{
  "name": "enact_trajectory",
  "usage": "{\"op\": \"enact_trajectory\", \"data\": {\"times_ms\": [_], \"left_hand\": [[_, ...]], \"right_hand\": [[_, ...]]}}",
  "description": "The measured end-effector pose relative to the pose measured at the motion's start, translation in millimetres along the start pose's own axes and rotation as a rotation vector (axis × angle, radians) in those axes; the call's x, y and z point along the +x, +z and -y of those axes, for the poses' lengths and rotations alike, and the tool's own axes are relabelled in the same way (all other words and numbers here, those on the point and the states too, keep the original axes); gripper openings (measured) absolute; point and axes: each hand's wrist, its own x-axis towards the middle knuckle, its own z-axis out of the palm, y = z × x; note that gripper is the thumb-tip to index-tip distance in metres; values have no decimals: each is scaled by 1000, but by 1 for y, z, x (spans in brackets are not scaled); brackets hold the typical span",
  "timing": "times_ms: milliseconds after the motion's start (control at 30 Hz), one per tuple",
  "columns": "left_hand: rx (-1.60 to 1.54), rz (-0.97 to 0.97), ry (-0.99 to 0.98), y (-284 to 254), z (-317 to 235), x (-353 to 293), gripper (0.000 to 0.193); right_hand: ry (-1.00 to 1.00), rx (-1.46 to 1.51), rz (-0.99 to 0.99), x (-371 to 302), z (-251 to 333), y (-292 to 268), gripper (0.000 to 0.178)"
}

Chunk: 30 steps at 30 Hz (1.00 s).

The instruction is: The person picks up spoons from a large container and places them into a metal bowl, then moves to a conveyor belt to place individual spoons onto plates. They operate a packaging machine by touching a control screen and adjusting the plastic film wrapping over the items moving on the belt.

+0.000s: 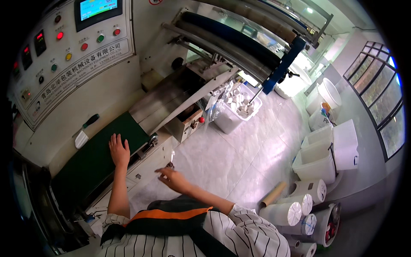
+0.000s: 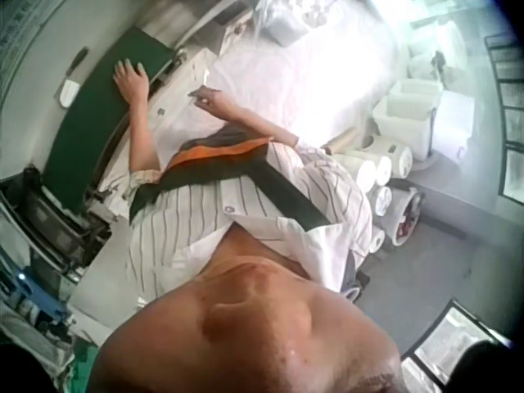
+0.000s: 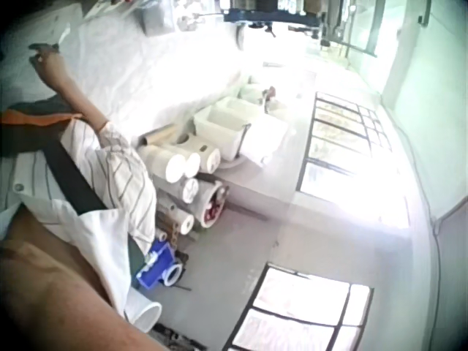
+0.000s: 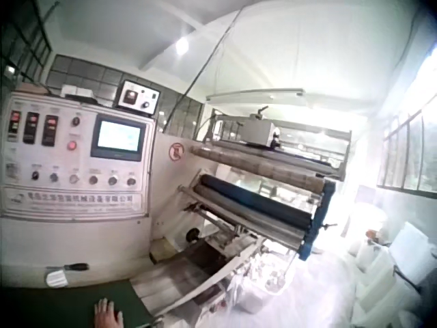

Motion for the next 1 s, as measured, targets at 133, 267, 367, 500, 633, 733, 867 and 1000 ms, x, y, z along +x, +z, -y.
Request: {"op": "enact_trajectory", "data": {"times_ms": [133, 267, 367, 500, 633, 733, 867, 1000], "left_hand": [[-56, -38, 27, -2, 4, -1, 35], [-137, -73, 26, 5, 4, -2, 32], [-155, -97, 48, 9, 4, -4, 32], [-129, -52, 16, -1, 18, -3, 32], [-146, -54, 32, 9, 13, -4, 31], [-112, -71, 25, 22, 24, 3, 26], [30, 210, -274, 12, -5, 36, 23], [-486, -61, -37, 13, -188, 30, 29]], "right_hand": [[170, 158, -339, 1, -25, -11, 29], [412, 565, -489, -11, -58, -39, 30], [413, 575, -700, -27, -77, -80, 30], [292, 441, -979, -54, -82, -165, 29], [330, 308, -1145, -107, -93, -250, 27], [335, 184, -1174, -124, -107, -310, 28], [260, -226, -1031, -124, -124, -421, 39], [200, -561, -996, -123, -119, -530, 47]]}}
